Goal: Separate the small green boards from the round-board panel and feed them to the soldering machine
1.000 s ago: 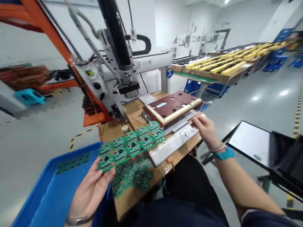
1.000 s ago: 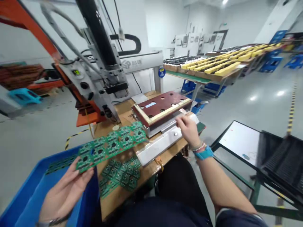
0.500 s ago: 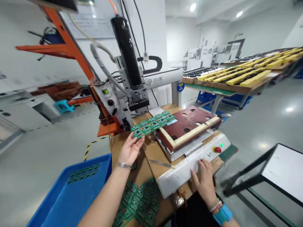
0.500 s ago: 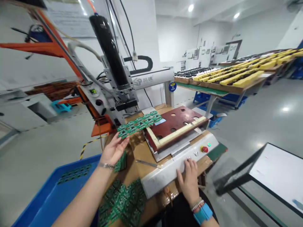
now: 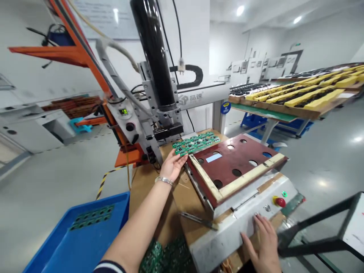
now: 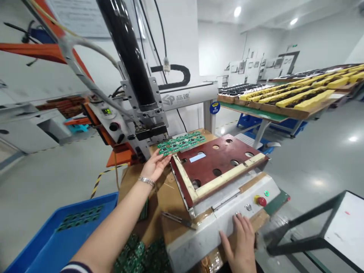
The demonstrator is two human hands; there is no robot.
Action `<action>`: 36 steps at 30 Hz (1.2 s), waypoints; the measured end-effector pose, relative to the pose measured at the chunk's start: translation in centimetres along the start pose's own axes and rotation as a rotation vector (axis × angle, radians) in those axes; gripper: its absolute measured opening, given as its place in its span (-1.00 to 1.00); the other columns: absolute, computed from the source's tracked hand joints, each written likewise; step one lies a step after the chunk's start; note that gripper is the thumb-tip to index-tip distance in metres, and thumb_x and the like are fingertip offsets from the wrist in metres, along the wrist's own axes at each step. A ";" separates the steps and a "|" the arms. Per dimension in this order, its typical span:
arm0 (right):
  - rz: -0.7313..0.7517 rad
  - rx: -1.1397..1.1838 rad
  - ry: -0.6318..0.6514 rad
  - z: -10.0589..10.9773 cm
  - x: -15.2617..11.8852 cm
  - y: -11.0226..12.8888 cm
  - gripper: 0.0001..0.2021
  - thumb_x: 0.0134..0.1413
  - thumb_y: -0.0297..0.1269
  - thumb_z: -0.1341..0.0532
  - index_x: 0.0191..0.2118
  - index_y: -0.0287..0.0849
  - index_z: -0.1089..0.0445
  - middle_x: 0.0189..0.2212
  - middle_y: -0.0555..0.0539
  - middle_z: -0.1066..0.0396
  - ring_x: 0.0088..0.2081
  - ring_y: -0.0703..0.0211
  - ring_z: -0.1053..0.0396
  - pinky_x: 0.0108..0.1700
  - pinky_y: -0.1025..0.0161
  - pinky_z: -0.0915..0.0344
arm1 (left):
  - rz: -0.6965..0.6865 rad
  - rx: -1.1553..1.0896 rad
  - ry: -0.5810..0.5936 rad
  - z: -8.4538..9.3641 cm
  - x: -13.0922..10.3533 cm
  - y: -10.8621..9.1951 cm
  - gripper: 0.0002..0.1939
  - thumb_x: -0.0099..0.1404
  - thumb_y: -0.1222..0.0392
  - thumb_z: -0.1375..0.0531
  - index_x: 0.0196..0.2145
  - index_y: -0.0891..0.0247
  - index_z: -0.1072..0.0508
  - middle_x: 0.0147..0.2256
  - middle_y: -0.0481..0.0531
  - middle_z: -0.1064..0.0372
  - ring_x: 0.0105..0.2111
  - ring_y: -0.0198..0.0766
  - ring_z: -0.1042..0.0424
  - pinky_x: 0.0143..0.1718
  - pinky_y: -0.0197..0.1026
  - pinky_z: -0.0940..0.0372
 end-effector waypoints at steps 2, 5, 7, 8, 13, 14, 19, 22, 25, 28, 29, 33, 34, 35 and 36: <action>0.001 -0.011 0.000 0.0 0.0 0.0 -0.41 0.09 0.05 -0.07 0.14 -0.22 -0.08 0.02 -0.31 -0.19 0.11 -0.27 -0.11 0.05 -0.27 -0.14 | -0.001 0.008 0.008 -0.2 0.3 0.1 -0.75 0.17 0.50 -0.13 -0.19 0.31 -0.36 -0.33 0.04 -0.46 -0.31 -0.19 -0.48 -0.26 -0.07 -0.39; 0.003 -0.013 0.008 0.1 0.0 0.0 -0.40 0.09 0.05 -0.08 0.15 -0.21 -0.07 0.02 -0.31 -0.19 0.10 -0.27 -0.11 0.04 -0.27 -0.14 | -0.002 0.023 0.013 -0.5 0.5 0.2 -0.71 0.12 0.57 -0.10 -0.24 0.26 -0.34 -0.38 0.04 -0.48 -0.33 -0.21 -0.51 -0.18 -0.10 -0.36; -0.001 -0.010 0.014 0.2 0.1 0.1 -0.40 0.09 0.05 -0.08 0.15 -0.20 -0.07 0.02 -0.30 -0.19 0.10 -0.27 -0.11 0.04 -0.27 -0.14 | -0.003 0.031 0.014 -0.7 0.5 0.2 -0.70 0.11 0.57 -0.08 -0.26 0.24 -0.33 -0.40 0.04 -0.48 -0.34 -0.21 -0.52 -0.16 -0.12 -0.35; -0.003 -0.007 0.016 0.2 0.1 0.1 -0.40 0.09 0.04 -0.09 0.15 -0.20 -0.07 0.02 -0.30 -0.20 0.10 -0.27 -0.12 0.04 -0.27 -0.14 | -0.004 0.035 0.015 -0.9 0.5 0.2 -0.70 0.12 0.57 -0.08 -0.26 0.24 -0.32 -0.41 0.05 -0.48 -0.34 -0.21 -0.52 -0.16 -0.12 -0.35; -0.015 0.016 0.005 0.2 0.1 0.0 -0.40 0.07 0.03 -0.11 0.14 -0.23 -0.09 0.00 -0.31 -0.21 0.08 -0.25 -0.14 0.04 -0.26 -0.15 | -0.004 0.056 0.028 -1.4 0.7 0.1 -0.71 0.12 0.57 -0.06 -0.27 0.24 -0.31 -0.40 0.05 -0.48 -0.33 -0.19 -0.52 -0.20 -0.15 -0.36; -0.018 0.018 0.000 0.2 0.1 0.1 -0.40 0.07 0.03 -0.12 0.13 -0.24 -0.09 0.00 -0.31 -0.21 0.07 -0.24 -0.15 0.04 -0.26 -0.15 | -0.002 0.060 0.027 -1.4 0.7 0.1 -0.70 0.12 0.57 -0.06 -0.27 0.23 -0.31 -0.41 0.05 -0.48 -0.33 -0.19 -0.52 -0.21 -0.17 -0.36; -0.014 0.027 -0.016 0.4 0.1 0.2 -0.40 0.07 0.00 -0.13 0.15 -0.23 -0.07 0.01 -0.32 -0.19 0.08 -0.24 -0.15 0.03 -0.25 -0.17 | 0.000 0.070 0.009 -1.6 0.7 0.0 -0.67 0.11 0.56 -0.07 -0.22 0.22 -0.30 -0.43 0.03 -0.46 -0.34 -0.18 -0.52 -0.22 -0.17 -0.35; -0.022 0.031 -0.015 0.3 0.0 0.2 -0.40 0.07 -0.01 -0.13 0.16 -0.23 -0.05 0.03 -0.33 -0.18 0.09 -0.23 -0.14 0.05 -0.25 -0.16 | -0.003 0.071 0.006 -1.6 0.7 0.0 -0.65 0.12 0.57 -0.06 -0.20 0.23 -0.28 -0.44 0.04 -0.46 -0.34 -0.16 -0.53 -0.23 -0.17 -0.35; -0.030 0.028 -0.009 0.3 0.0 0.1 -0.39 0.07 0.01 -0.13 0.16 -0.25 -0.06 0.03 -0.34 -0.18 0.09 -0.24 -0.13 0.05 -0.25 -0.16 | -0.007 0.072 0.008 -1.6 0.7 0.0 -0.66 0.12 0.57 -0.06 -0.21 0.24 -0.27 -0.44 0.06 -0.47 -0.35 -0.16 -0.53 -0.23 -0.18 -0.35; -0.022 0.024 -0.007 0.2 0.0 0.2 -0.39 0.07 0.02 -0.12 0.14 -0.26 -0.08 0.01 -0.33 -0.19 0.09 -0.24 -0.14 0.04 -0.26 -0.16 | -0.012 0.073 0.006 -1.6 0.8 0.0 -0.68 0.11 0.56 -0.07 -0.22 0.23 -0.28 -0.45 0.04 -0.47 -0.35 -0.18 -0.53 -0.22 -0.17 -0.35; -0.019 0.023 -0.005 0.3 0.1 0.2 -0.39 0.07 0.02 -0.12 0.14 -0.27 -0.08 0.01 -0.33 -0.20 0.09 -0.24 -0.14 0.04 -0.26 -0.16 | -0.012 0.073 0.007 -1.6 0.8 0.0 -0.68 0.11 0.56 -0.08 -0.23 0.23 -0.28 -0.46 0.02 -0.47 -0.35 -0.18 -0.53 -0.21 -0.17 -0.35; -0.004 0.017 -0.009 0.4 0.2 0.3 -0.40 0.07 0.01 -0.13 0.13 -0.28 -0.09 -0.01 -0.32 -0.21 0.08 -0.23 -0.15 0.03 -0.24 -0.17 | -0.014 0.077 0.018 -1.6 0.8 0.1 -0.68 0.11 0.56 -0.07 -0.23 0.22 -0.29 -0.47 0.00 -0.47 -0.36 -0.19 -0.53 -0.21 -0.17 -0.35; -0.002 0.017 -0.009 0.4 0.2 0.3 -0.40 0.07 0.01 -0.13 0.13 -0.28 -0.09 -0.01 -0.32 -0.21 0.08 -0.23 -0.15 0.03 -0.24 -0.18 | -0.015 0.078 0.021 -1.6 0.8 0.1 -0.68 0.11 0.56 -0.07 -0.24 0.22 -0.30 -0.46 0.01 -0.48 -0.37 -0.20 -0.53 -0.21 -0.18 -0.35; -0.001 0.017 -0.008 0.4 0.2 0.3 -0.40 0.07 0.01 -0.13 0.13 -0.28 -0.09 -0.01 -0.32 -0.21 0.08 -0.23 -0.15 0.03 -0.24 -0.18 | -0.016 0.079 0.024 -1.6 0.8 0.1 -0.68 0.11 0.56 -0.07 -0.24 0.22 -0.30 -0.46 0.01 -0.48 -0.37 -0.20 -0.53 -0.20 -0.18 -0.35; -0.001 0.017 -0.008 0.4 0.2 0.2 -0.40 0.07 0.02 -0.13 0.13 -0.28 -0.09 -0.01 -0.32 -0.21 0.08 -0.23 -0.14 0.03 -0.23 -0.18 | -0.016 0.080 0.026 -1.6 0.7 0.1 -0.69 0.11 0.56 -0.08 -0.24 0.22 -0.31 -0.46 0.02 -0.48 -0.37 -0.20 -0.53 -0.20 -0.18 -0.35</action>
Point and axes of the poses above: each hand's wrist, its own x-axis towards the middle knuckle, its own z-axis out of the back of the hand, y = z × x, the point moved 2 cm from there along x, towards the middle knuckle
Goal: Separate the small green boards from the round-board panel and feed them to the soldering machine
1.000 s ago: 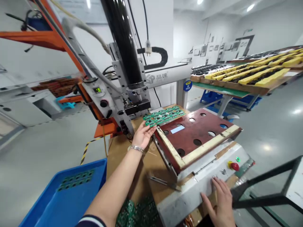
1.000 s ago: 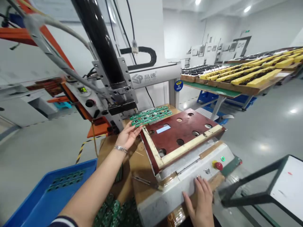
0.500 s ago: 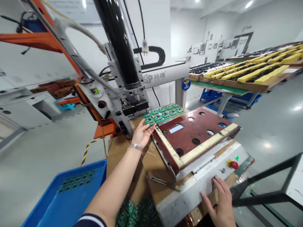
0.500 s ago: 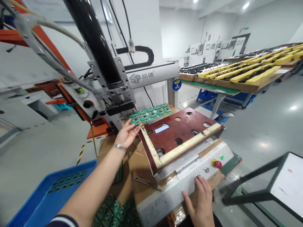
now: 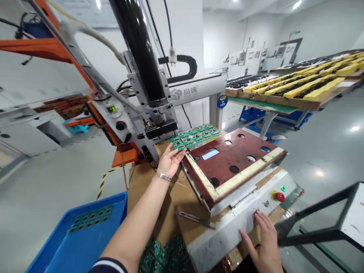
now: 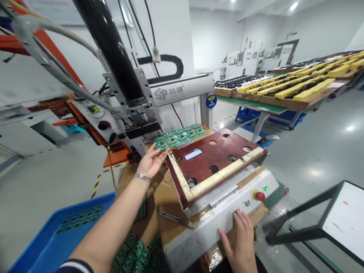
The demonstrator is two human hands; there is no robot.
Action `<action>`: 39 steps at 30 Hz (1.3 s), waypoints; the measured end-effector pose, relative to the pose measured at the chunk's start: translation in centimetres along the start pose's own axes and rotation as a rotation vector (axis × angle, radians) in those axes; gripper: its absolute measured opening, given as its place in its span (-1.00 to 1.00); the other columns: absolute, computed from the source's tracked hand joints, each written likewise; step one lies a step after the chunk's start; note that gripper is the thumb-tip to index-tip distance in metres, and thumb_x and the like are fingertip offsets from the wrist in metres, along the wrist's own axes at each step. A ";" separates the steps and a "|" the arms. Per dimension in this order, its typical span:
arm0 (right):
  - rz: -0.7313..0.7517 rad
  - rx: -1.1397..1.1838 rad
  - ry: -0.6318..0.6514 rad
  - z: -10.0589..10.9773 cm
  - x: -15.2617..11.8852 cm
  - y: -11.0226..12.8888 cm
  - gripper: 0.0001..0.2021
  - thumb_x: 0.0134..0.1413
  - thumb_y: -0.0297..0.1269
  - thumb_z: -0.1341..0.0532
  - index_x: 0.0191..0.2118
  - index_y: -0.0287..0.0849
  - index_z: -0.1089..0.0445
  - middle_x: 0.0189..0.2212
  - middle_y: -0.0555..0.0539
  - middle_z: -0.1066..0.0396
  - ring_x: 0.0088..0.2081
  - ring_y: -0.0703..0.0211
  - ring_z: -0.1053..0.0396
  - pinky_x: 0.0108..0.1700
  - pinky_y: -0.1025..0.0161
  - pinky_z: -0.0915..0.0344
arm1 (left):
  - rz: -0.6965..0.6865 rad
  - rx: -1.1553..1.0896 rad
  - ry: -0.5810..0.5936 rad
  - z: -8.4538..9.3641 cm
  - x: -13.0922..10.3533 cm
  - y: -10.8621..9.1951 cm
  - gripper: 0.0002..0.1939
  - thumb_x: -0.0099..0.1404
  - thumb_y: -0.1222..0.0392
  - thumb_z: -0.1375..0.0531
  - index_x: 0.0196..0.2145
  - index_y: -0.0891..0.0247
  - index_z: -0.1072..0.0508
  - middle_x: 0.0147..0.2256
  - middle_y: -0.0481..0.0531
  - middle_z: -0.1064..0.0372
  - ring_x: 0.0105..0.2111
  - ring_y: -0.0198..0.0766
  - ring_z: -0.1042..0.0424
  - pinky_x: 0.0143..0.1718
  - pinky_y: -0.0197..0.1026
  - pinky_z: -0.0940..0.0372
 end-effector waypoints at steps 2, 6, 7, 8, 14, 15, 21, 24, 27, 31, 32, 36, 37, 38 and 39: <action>-0.002 -0.002 0.002 0.0 0.0 -0.1 -0.40 0.07 0.02 -0.13 0.12 -0.29 -0.09 -0.02 -0.33 -0.22 0.08 -0.23 -0.14 0.03 -0.24 -0.18 | 0.001 0.003 0.002 0.0 -0.1 0.0 -0.69 0.12 0.55 -0.08 -0.24 0.23 -0.32 -0.46 0.03 -0.48 -0.36 -0.20 -0.53 -0.20 -0.18 -0.35; 0.000 -0.001 0.005 -0.1 -0.1 -0.2 -0.41 0.07 0.02 -0.12 0.11 -0.30 -0.10 -0.02 -0.33 -0.23 0.09 -0.24 -0.14 0.03 -0.24 -0.18 | 0.004 0.005 -0.004 0.0 -0.1 -0.1 -0.68 0.11 0.55 -0.08 -0.22 0.24 -0.31 -0.45 0.05 -0.48 -0.35 -0.19 -0.53 -0.20 -0.17 -0.35; 0.000 0.000 0.003 -0.2 -0.2 -0.2 -0.41 0.07 0.02 -0.13 0.11 -0.29 -0.10 -0.02 -0.33 -0.23 0.09 -0.24 -0.14 0.03 -0.24 -0.18 | 0.003 0.003 -0.007 0.0 0.0 -0.1 -0.67 0.11 0.55 -0.08 -0.21 0.24 -0.30 -0.46 0.05 -0.48 -0.35 -0.18 -0.53 -0.20 -0.16 -0.35; 0.001 -0.001 0.001 -0.2 -0.2 -0.2 -0.41 0.07 0.02 -0.13 0.11 -0.29 -0.10 -0.02 -0.32 -0.23 0.09 -0.23 -0.14 0.03 -0.23 -0.18 | 0.002 0.001 -0.010 0.0 0.0 -0.1 -0.66 0.11 0.56 -0.08 -0.20 0.24 -0.30 -0.46 0.05 -0.47 -0.35 -0.17 -0.53 -0.19 -0.15 -0.35; 0.002 -0.010 -0.002 -0.3 -0.3 -0.4 -0.41 0.07 0.02 -0.13 0.12 -0.26 -0.10 -0.01 -0.31 -0.22 0.09 -0.22 -0.14 0.03 -0.23 -0.18 | 0.009 0.007 -0.006 -0.2 0.1 -0.1 -0.68 0.10 0.56 -0.09 -0.23 0.22 -0.30 -0.45 0.04 -0.47 -0.35 -0.17 -0.53 -0.24 -0.17 -0.36; 0.002 -0.009 -0.001 -0.3 -0.3 -0.4 -0.41 0.07 0.02 -0.12 0.11 -0.27 -0.10 -0.01 -0.31 -0.22 0.09 -0.23 -0.14 0.03 -0.23 -0.18 | 0.011 0.010 -0.005 -0.2 0.1 -0.1 -0.68 0.10 0.56 -0.09 -0.24 0.22 -0.30 -0.45 0.03 -0.47 -0.35 -0.17 -0.53 -0.25 -0.17 -0.36; 0.003 -0.009 0.003 -0.3 -0.3 -0.4 -0.41 0.07 0.02 -0.12 0.11 -0.29 -0.11 -0.02 -0.33 -0.23 0.09 -0.24 -0.14 0.03 -0.24 -0.18 | 0.018 0.031 0.017 -0.2 0.0 -0.2 -0.69 0.08 0.55 -0.10 -0.26 0.23 -0.33 -0.45 0.02 -0.48 -0.34 -0.16 -0.53 -0.26 -0.17 -0.36; 0.013 -0.005 -0.004 -0.2 -0.3 -0.3 -0.42 0.08 0.00 -0.13 0.10 -0.31 -0.11 -0.02 -0.34 -0.23 0.09 -0.24 -0.14 0.04 -0.23 -0.18 | 0.016 0.037 0.027 -0.1 -0.2 -0.3 -0.69 0.08 0.55 -0.09 -0.27 0.23 -0.33 -0.46 0.01 -0.49 -0.37 -0.18 -0.53 -0.28 -0.20 -0.36; 0.014 -0.012 -0.003 -0.3 -0.3 -0.3 -0.41 0.08 0.01 -0.12 0.11 -0.31 -0.11 -0.02 -0.34 -0.23 0.09 -0.25 -0.14 0.03 -0.24 -0.18 | 0.015 0.040 0.045 0.0 -0.3 -0.3 -0.69 0.08 0.55 -0.09 -0.26 0.24 -0.33 -0.45 0.04 -0.50 -0.37 -0.19 -0.53 -0.31 -0.23 -0.36; 0.002 -0.011 -0.003 -0.3 -0.3 -0.3 -0.41 0.08 0.02 -0.12 0.11 -0.30 -0.10 -0.02 -0.33 -0.23 0.09 -0.24 -0.14 0.04 -0.24 -0.17 | 0.017 0.040 0.058 0.2 -0.3 -0.3 -0.69 0.09 0.55 -0.09 -0.25 0.23 -0.34 -0.43 0.03 -0.51 -0.36 -0.20 -0.53 -0.32 -0.24 -0.36; -0.002 -0.010 -0.002 -0.3 -0.3 -0.2 -0.41 0.08 0.03 -0.11 0.11 -0.29 -0.10 -0.02 -0.33 -0.23 0.09 -0.24 -0.14 0.05 -0.24 -0.17 | 0.016 0.038 0.058 0.3 -0.3 -0.3 -0.69 0.09 0.55 -0.09 -0.26 0.23 -0.33 -0.44 0.02 -0.51 -0.36 -0.20 -0.53 -0.32 -0.24 -0.36; -0.019 -0.011 0.002 -0.2 -0.3 -0.1 -0.41 0.09 0.04 -0.09 0.13 -0.26 -0.09 0.01 -0.31 -0.20 0.10 -0.21 -0.13 0.05 -0.23 -0.17 | 0.011 0.030 0.058 0.3 -0.3 -0.3 -0.71 0.09 0.55 -0.09 -0.29 0.23 -0.34 -0.44 0.01 -0.51 -0.37 -0.20 -0.53 -0.31 -0.24 -0.36; -0.023 -0.011 0.000 -0.2 -0.3 -0.1 -0.41 0.09 0.04 -0.09 0.13 -0.25 -0.09 0.02 -0.31 -0.19 0.10 -0.21 -0.14 0.05 -0.23 -0.17 | 0.009 0.029 0.057 0.3 -0.3 -0.4 -0.71 0.09 0.55 -0.08 -0.29 0.23 -0.34 -0.44 0.02 -0.51 -0.37 -0.20 -0.53 -0.31 -0.24 -0.36; -0.025 -0.011 -0.002 -0.2 -0.3 0.0 -0.41 0.09 0.03 -0.10 0.13 -0.25 -0.08 0.02 -0.31 -0.19 0.10 -0.21 -0.14 0.05 -0.23 -0.17 | 0.008 0.027 0.054 0.3 -0.3 -0.4 -0.71 0.09 0.55 -0.08 -0.29 0.23 -0.34 -0.44 0.02 -0.51 -0.37 -0.20 -0.53 -0.31 -0.24 -0.36; -0.023 -0.010 -0.005 -0.2 -0.2 0.0 -0.41 0.09 0.03 -0.10 0.14 -0.25 -0.08 0.02 -0.31 -0.19 0.09 -0.21 -0.14 0.05 -0.23 -0.17 | 0.006 0.025 0.050 0.3 -0.3 -0.4 -0.71 0.09 0.55 -0.08 -0.29 0.22 -0.34 -0.44 0.02 -0.52 -0.37 -0.20 -0.53 -0.31 -0.24 -0.36</action>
Point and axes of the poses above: each hand's wrist, its own x-axis towards the middle knuckle, its own z-axis out of the back of the hand, y = z × x, the point moved 2 cm from there along x, towards the middle knuckle
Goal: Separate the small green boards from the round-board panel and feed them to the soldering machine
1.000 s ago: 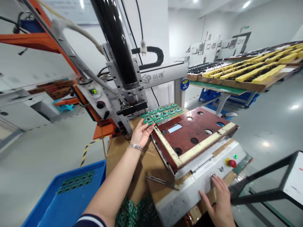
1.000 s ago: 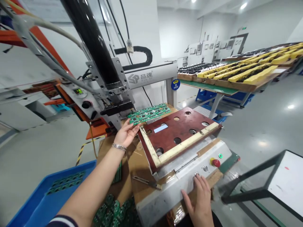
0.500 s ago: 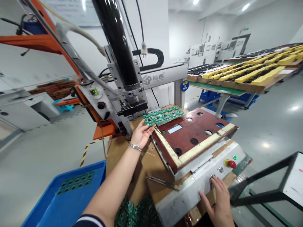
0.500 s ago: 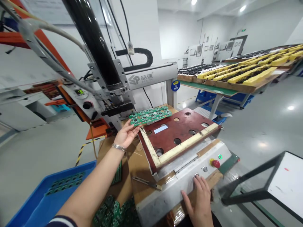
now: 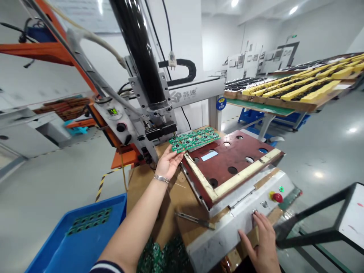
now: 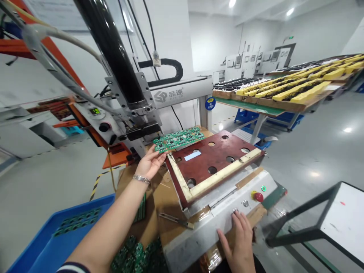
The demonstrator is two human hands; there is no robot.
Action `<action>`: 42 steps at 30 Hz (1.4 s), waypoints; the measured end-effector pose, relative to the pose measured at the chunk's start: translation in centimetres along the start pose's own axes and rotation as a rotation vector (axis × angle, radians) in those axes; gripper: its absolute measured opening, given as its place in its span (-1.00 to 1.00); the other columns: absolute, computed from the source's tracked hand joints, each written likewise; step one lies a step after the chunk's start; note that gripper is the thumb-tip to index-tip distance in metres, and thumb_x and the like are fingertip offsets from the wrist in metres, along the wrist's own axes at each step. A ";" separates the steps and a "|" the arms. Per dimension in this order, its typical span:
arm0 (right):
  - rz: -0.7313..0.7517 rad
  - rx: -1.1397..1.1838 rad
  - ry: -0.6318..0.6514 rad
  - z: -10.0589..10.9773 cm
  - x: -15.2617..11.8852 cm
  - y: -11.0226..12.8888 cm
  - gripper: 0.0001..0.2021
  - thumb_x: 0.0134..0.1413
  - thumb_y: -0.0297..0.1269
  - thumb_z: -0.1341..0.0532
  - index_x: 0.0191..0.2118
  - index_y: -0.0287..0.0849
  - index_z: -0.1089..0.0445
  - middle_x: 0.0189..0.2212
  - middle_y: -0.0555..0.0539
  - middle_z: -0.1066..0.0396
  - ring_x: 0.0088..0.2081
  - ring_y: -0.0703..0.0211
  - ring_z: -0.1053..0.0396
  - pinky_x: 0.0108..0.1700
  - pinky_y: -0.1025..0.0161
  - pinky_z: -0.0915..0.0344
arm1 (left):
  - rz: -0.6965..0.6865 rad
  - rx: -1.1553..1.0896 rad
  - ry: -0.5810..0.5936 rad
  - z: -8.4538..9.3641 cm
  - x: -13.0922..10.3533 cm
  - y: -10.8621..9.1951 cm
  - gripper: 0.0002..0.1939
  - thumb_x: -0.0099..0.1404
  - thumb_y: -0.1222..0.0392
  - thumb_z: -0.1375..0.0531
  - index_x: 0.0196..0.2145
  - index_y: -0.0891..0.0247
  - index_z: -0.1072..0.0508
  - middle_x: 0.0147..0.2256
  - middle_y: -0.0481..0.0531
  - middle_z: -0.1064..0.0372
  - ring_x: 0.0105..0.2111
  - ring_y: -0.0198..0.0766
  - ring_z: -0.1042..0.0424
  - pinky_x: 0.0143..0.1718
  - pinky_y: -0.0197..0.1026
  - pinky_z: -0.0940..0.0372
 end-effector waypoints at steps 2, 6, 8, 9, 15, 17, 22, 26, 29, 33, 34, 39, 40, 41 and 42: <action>0.004 0.004 -0.002 0.0 0.0 0.0 -0.41 0.08 0.02 -0.11 0.13 -0.26 -0.09 0.01 -0.32 -0.19 0.09 -0.22 -0.14 0.04 -0.24 -0.17 | -0.002 -0.003 -0.009 0.0 0.0 0.0 -0.70 0.09 0.55 -0.08 -0.29 0.22 -0.34 -0.45 0.02 -0.51 -0.37 -0.20 -0.53 -0.29 -0.23 -0.36; 0.007 0.009 0.003 0.0 0.0 0.0 -0.41 0.08 0.01 -0.11 0.14 -0.27 -0.08 0.02 -0.33 -0.18 0.09 -0.21 -0.14 0.04 -0.24 -0.17 | -0.002 -0.004 -0.024 0.0 0.1 0.0 -0.70 0.09 0.55 -0.10 -0.27 0.23 -0.36 -0.46 0.03 -0.49 -0.37 -0.19 -0.53 -0.23 -0.19 -0.35; 0.010 0.003 0.000 0.0 0.0 0.0 -0.41 0.09 0.01 -0.11 0.14 -0.26 -0.08 0.03 -0.32 -0.18 0.09 -0.21 -0.14 0.04 -0.24 -0.17 | -0.001 -0.005 -0.030 0.0 0.2 0.0 -0.70 0.09 0.55 -0.10 -0.27 0.22 -0.36 -0.46 0.03 -0.49 -0.35 -0.18 -0.53 -0.21 -0.17 -0.35; 0.011 0.001 -0.001 0.0 0.0 0.0 -0.41 0.09 0.01 -0.11 0.14 -0.26 -0.08 0.03 -0.32 -0.18 0.09 -0.21 -0.13 0.04 -0.24 -0.17 | -0.001 -0.005 -0.031 0.0 0.2 0.0 -0.70 0.09 0.55 -0.10 -0.27 0.22 -0.36 -0.46 0.02 -0.49 -0.35 -0.18 -0.53 -0.21 -0.17 -0.35; 0.014 0.004 -0.005 0.0 0.1 0.1 -0.41 0.08 0.01 -0.12 0.14 -0.26 -0.08 0.01 -0.32 -0.19 0.08 -0.21 -0.14 0.03 -0.23 -0.18 | -0.004 -0.012 -0.040 0.1 0.2 0.0 -0.70 0.10 0.56 -0.10 -0.27 0.23 -0.36 -0.47 0.02 -0.49 -0.35 -0.19 -0.53 -0.20 -0.17 -0.35; 0.009 0.006 -0.006 0.0 0.1 0.0 -0.40 0.08 0.01 -0.12 0.14 -0.26 -0.08 0.01 -0.32 -0.19 0.09 -0.21 -0.14 0.03 -0.23 -0.18 | -0.007 -0.016 -0.046 0.2 0.0 0.0 -0.70 0.11 0.55 -0.10 -0.26 0.24 -0.36 -0.45 0.04 -0.49 -0.34 -0.19 -0.53 -0.21 -0.19 -0.35; 0.009 0.004 0.001 -0.1 0.0 0.0 -0.41 0.09 0.01 -0.11 0.14 -0.25 -0.08 0.01 -0.32 -0.19 0.10 -0.21 -0.13 0.03 -0.22 -0.19 | -0.012 -0.022 -0.076 1.3 -0.7 -0.1 -0.71 0.14 0.55 -0.08 -0.25 0.24 -0.35 -0.40 0.08 -0.50 -0.32 -0.20 -0.52 -0.26 -0.23 -0.37; 0.019 -0.003 -0.005 -0.1 0.0 -0.1 -0.41 0.09 0.02 -0.10 0.13 -0.26 -0.08 0.00 -0.32 -0.20 0.08 -0.24 -0.15 0.01 -0.26 -0.19 | -0.020 -0.034 -0.126 2.3 -1.3 -0.3 -0.68 0.17 0.55 -0.06 -0.17 0.26 -0.33 -0.38 0.03 -0.46 -0.32 -0.20 -0.50 -0.32 -0.18 -0.38; 0.017 -0.007 0.003 -0.1 0.0 -0.2 -0.41 0.09 0.02 -0.10 0.14 -0.24 -0.08 0.01 -0.31 -0.20 0.08 -0.25 -0.15 0.02 -0.26 -0.19 | -0.017 -0.045 -0.150 2.8 -1.6 -0.5 -0.75 0.23 0.43 -0.10 -0.12 0.27 -0.34 -0.28 0.04 -0.42 -0.30 -0.19 -0.46 -0.36 -0.13 -0.39; 0.017 -0.012 0.008 -0.1 0.0 -0.2 -0.41 0.09 0.02 -0.10 0.14 -0.23 -0.06 0.02 -0.29 -0.19 0.07 -0.25 -0.16 0.02 -0.27 -0.20 | -0.019 -0.055 -0.152 2.9 -1.8 -0.8 -0.74 0.25 0.28 -0.15 -0.08 0.25 -0.35 -0.14 0.09 -0.36 -0.26 -0.20 -0.42 -0.35 -0.10 -0.39; 0.019 -0.013 0.007 -0.1 0.0 -0.2 -0.41 0.09 0.02 -0.10 0.14 -0.23 -0.06 0.01 -0.29 -0.19 0.07 -0.25 -0.16 0.01 -0.28 -0.21 | -0.021 -0.056 -0.149 2.9 -1.8 -0.8 -0.72 0.25 0.28 -0.15 -0.06 0.26 -0.34 -0.13 0.09 -0.35 -0.26 -0.19 -0.41 -0.35 -0.10 -0.39; 0.032 -0.014 0.013 -0.1 0.0 -0.3 -0.41 0.08 -0.01 -0.12 0.16 -0.22 -0.05 0.00 -0.31 -0.20 0.07 -0.27 -0.16 0.01 -0.28 -0.21 | -0.025 -0.053 -0.135 2.6 -2.0 -1.0 -0.75 0.25 0.30 -0.15 -0.09 0.25 -0.35 -0.15 0.08 -0.36 -0.27 -0.20 -0.41 -0.35 -0.11 -0.39; 0.035 -0.014 0.013 -0.1 0.0 -0.3 -0.41 0.08 -0.02 -0.12 0.16 -0.21 -0.04 0.01 -0.31 -0.20 0.07 -0.27 -0.16 0.01 -0.28 -0.21 | -0.025 -0.052 -0.133 2.5 -2.0 -1.0 -0.75 0.24 0.31 -0.15 -0.09 0.25 -0.36 -0.15 0.08 -0.36 -0.27 -0.20 -0.41 -0.35 -0.11 -0.39; 0.037 -0.013 0.016 -0.1 0.1 -0.3 -0.41 0.08 -0.03 -0.13 0.16 -0.19 -0.04 0.01 -0.30 -0.20 0.07 -0.27 -0.16 0.01 -0.28 -0.21 | -0.025 -0.050 -0.132 2.5 -2.1 -1.0 -0.75 0.24 0.32 -0.15 -0.09 0.25 -0.36 -0.16 0.08 -0.37 -0.27 -0.20 -0.42 -0.35 -0.11 -0.39; 0.039 -0.013 0.017 -0.1 0.1 -0.3 -0.41 0.08 -0.03 -0.13 0.17 -0.19 -0.04 0.01 -0.30 -0.21 0.07 -0.27 -0.16 0.01 -0.28 -0.21 | -0.025 -0.047 -0.131 2.4 -2.1 -1.0 -0.74 0.24 0.32 -0.15 -0.09 0.25 -0.35 -0.16 0.08 -0.37 -0.27 -0.20 -0.42 -0.35 -0.11 -0.39</action>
Point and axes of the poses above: each hand's wrist, its own x-axis towards the middle knuckle, its own z-axis out of the back of the hand, y = z × x, the point moved 2 cm from there along x, towards the middle knuckle
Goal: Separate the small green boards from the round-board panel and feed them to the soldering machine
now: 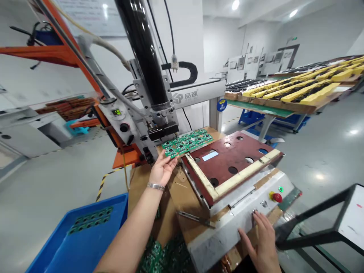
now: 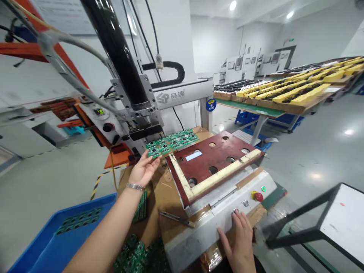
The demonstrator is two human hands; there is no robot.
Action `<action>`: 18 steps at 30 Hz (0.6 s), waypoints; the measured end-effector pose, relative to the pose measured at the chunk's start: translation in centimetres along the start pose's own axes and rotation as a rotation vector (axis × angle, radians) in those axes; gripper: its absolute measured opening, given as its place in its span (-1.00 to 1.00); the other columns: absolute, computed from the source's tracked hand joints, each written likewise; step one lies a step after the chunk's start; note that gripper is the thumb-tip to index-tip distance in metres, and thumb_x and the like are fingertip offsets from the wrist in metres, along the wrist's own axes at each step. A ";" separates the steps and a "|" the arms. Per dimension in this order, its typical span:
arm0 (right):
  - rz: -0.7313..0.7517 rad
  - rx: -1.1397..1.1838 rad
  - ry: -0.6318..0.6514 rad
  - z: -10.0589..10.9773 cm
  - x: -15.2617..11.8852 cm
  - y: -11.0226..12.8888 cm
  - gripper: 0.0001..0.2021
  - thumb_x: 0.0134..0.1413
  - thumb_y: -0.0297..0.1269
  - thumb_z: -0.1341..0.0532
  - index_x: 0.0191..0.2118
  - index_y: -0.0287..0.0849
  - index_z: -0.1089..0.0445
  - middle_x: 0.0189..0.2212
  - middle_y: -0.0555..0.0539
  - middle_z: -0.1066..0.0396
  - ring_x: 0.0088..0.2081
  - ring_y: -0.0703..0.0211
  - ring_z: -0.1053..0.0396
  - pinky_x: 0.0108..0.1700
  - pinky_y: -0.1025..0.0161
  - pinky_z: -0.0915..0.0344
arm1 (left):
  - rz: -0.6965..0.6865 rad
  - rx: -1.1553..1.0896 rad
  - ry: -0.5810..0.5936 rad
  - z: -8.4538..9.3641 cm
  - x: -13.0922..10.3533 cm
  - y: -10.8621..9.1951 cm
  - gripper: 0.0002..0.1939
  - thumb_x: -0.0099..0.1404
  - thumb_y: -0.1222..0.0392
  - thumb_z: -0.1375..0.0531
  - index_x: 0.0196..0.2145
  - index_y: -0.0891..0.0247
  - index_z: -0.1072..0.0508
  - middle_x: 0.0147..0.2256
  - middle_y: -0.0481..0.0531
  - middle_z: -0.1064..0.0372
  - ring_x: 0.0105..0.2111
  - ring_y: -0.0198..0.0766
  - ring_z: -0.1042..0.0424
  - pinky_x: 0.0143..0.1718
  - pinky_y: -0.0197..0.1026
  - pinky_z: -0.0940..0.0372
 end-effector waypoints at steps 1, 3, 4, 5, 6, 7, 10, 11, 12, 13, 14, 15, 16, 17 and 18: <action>0.000 0.000 -0.001 0.0 0.0 0.0 -0.41 0.08 -0.03 -0.13 0.17 -0.18 -0.04 0.00 -0.30 -0.21 0.07 -0.27 -0.17 0.01 -0.28 -0.21 | -0.001 0.004 -0.001 0.0 0.0 0.0 -0.73 0.24 0.31 -0.15 -0.08 0.26 -0.35 -0.16 0.08 -0.37 -0.27 -0.20 -0.42 -0.35 -0.10 -0.39; 0.000 -0.001 -0.004 0.0 0.0 0.0 -0.41 0.08 -0.02 -0.13 0.16 -0.19 -0.04 0.00 -0.30 -0.21 0.07 -0.28 -0.17 0.01 -0.28 -0.22 | -0.005 0.012 -0.005 0.0 -0.1 -0.1 -0.72 0.25 0.31 -0.14 -0.06 0.27 -0.34 -0.18 0.08 -0.39 -0.28 -0.20 -0.43 -0.34 -0.09 -0.39; -0.001 -0.001 -0.006 0.0 0.0 0.0 -0.41 0.07 -0.02 -0.13 0.16 -0.20 -0.05 0.00 -0.30 -0.21 0.07 -0.28 -0.18 0.01 -0.28 -0.22 | -0.009 0.015 -0.007 0.0 0.0 -0.1 -0.71 0.25 0.31 -0.14 -0.05 0.27 -0.34 -0.19 0.08 -0.40 -0.28 -0.19 -0.44 -0.33 -0.08 -0.39; -0.001 -0.001 -0.008 0.0 0.0 0.0 -0.41 0.07 -0.02 -0.13 0.16 -0.20 -0.05 0.00 -0.30 -0.21 0.07 -0.28 -0.18 0.01 -0.27 -0.22 | -0.011 0.019 -0.008 0.0 0.0 -0.1 -0.70 0.25 0.31 -0.15 -0.04 0.28 -0.33 -0.21 0.07 -0.41 -0.28 -0.18 -0.44 -0.33 -0.07 -0.39; -0.001 -0.001 -0.009 0.0 0.0 0.0 -0.41 0.07 -0.02 -0.13 0.16 -0.20 -0.05 0.00 -0.30 -0.21 0.07 -0.28 -0.17 0.01 -0.27 -0.22 | -0.012 0.021 -0.009 0.0 0.0 -0.2 -0.70 0.24 0.32 -0.14 -0.04 0.27 -0.33 -0.23 0.06 -0.42 -0.29 -0.18 -0.45 -0.32 -0.06 -0.39; -0.002 -0.001 -0.007 0.0 0.0 0.0 -0.41 0.07 -0.01 -0.13 0.16 -0.20 -0.05 0.01 -0.29 -0.21 0.07 -0.28 -0.17 0.01 -0.28 -0.21 | -0.012 0.023 -0.010 0.0 0.0 -0.2 -0.71 0.24 0.34 -0.14 -0.05 0.26 -0.34 -0.25 0.06 -0.43 -0.29 -0.18 -0.46 -0.32 -0.06 -0.39; -0.004 0.002 -0.008 0.0 -0.1 0.0 -0.41 0.07 0.01 -0.11 0.15 -0.19 -0.05 0.00 -0.29 -0.21 0.08 -0.29 -0.16 0.01 -0.29 -0.20 | -0.015 0.026 -0.010 -0.1 0.0 -0.2 -0.70 0.22 0.43 -0.12 -0.09 0.25 -0.35 -0.31 0.03 -0.45 -0.30 -0.18 -0.47 -0.30 -0.07 -0.39; -0.003 0.004 -0.009 0.0 -0.1 -0.1 -0.40 0.07 0.02 -0.12 0.15 -0.19 -0.05 0.00 -0.29 -0.21 0.08 -0.29 -0.16 0.01 -0.29 -0.20 | -0.016 0.027 -0.011 -0.1 0.0 -0.2 -0.69 0.20 0.46 -0.11 -0.10 0.25 -0.35 -0.33 0.02 -0.45 -0.31 -0.18 -0.48 -0.30 -0.07 -0.39; -0.002 0.005 -0.006 0.0 -0.1 -0.1 -0.41 0.07 0.01 -0.12 0.15 -0.20 -0.06 0.00 -0.29 -0.22 0.08 -0.29 -0.16 0.02 -0.28 -0.20 | -0.018 0.027 -0.010 -0.1 0.0 -0.2 -0.67 0.18 0.49 -0.11 -0.11 0.25 -0.34 -0.35 0.02 -0.46 -0.32 -0.18 -0.49 -0.29 -0.09 -0.39; -0.002 0.007 -0.004 0.0 0.0 -0.1 -0.41 0.07 0.00 -0.13 0.15 -0.20 -0.06 0.00 -0.28 -0.22 0.08 -0.28 -0.16 0.02 -0.27 -0.20 | -0.019 0.026 -0.010 -0.2 0.0 -0.2 -0.65 0.16 0.51 -0.11 -0.12 0.24 -0.34 -0.38 0.01 -0.46 -0.32 -0.18 -0.50 -0.27 -0.10 -0.39; -0.003 0.008 -0.002 0.0 0.0 -0.1 -0.42 0.06 -0.01 -0.14 0.14 -0.20 -0.06 -0.01 -0.28 -0.22 0.08 -0.27 -0.16 0.02 -0.26 -0.21 | -0.019 0.025 -0.009 -0.3 0.0 -0.2 -0.64 0.14 0.53 -0.10 -0.14 0.22 -0.34 -0.40 0.00 -0.46 -0.33 -0.18 -0.51 -0.26 -0.13 -0.39; -0.005 0.010 -0.002 0.0 0.0 -0.1 -0.42 0.07 -0.01 -0.14 0.14 -0.20 -0.06 -0.01 -0.28 -0.23 0.08 -0.27 -0.16 0.01 -0.26 -0.21 | -0.020 0.023 -0.007 -0.3 0.0 -0.1 -0.64 0.12 0.54 -0.10 -0.16 0.21 -0.34 -0.42 0.00 -0.46 -0.33 -0.19 -0.51 -0.26 -0.15 -0.38; -0.006 0.012 -0.003 0.0 0.0 -0.1 -0.42 0.07 -0.01 -0.13 0.13 -0.21 -0.07 -0.02 -0.28 -0.23 0.08 -0.26 -0.16 0.01 -0.26 -0.21 | -0.020 0.020 -0.004 -0.4 0.0 -0.1 -0.64 0.11 0.55 -0.10 -0.18 0.19 -0.34 -0.44 -0.01 -0.46 -0.34 -0.19 -0.52 -0.26 -0.18 -0.38; -0.008 0.013 -0.006 0.0 0.0 -0.1 -0.42 0.07 0.01 -0.13 0.13 -0.23 -0.07 -0.02 -0.28 -0.23 0.07 -0.27 -0.16 0.01 -0.27 -0.21 | -0.020 0.018 0.000 -0.5 0.0 -0.1 -0.64 0.10 0.56 -0.09 -0.20 0.18 -0.34 -0.45 -0.02 -0.46 -0.34 -0.20 -0.52 -0.27 -0.20 -0.38; -0.009 0.014 -0.009 0.0 0.0 -0.1 -0.41 0.07 0.03 -0.12 0.12 -0.23 -0.07 -0.02 -0.29 -0.23 0.07 -0.27 -0.16 0.00 -0.27 -0.21 | -0.021 0.016 0.005 -0.5 0.0 -0.1 -0.65 0.10 0.56 -0.09 -0.21 0.18 -0.33 -0.46 -0.02 -0.46 -0.35 -0.21 -0.53 -0.29 -0.22 -0.39</action>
Point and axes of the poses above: each hand's wrist, its own x-axis towards the middle knuckle, its own z-axis out of the back of the hand, y = z × x, the point moved 2 cm from there along x, towards the middle knuckle
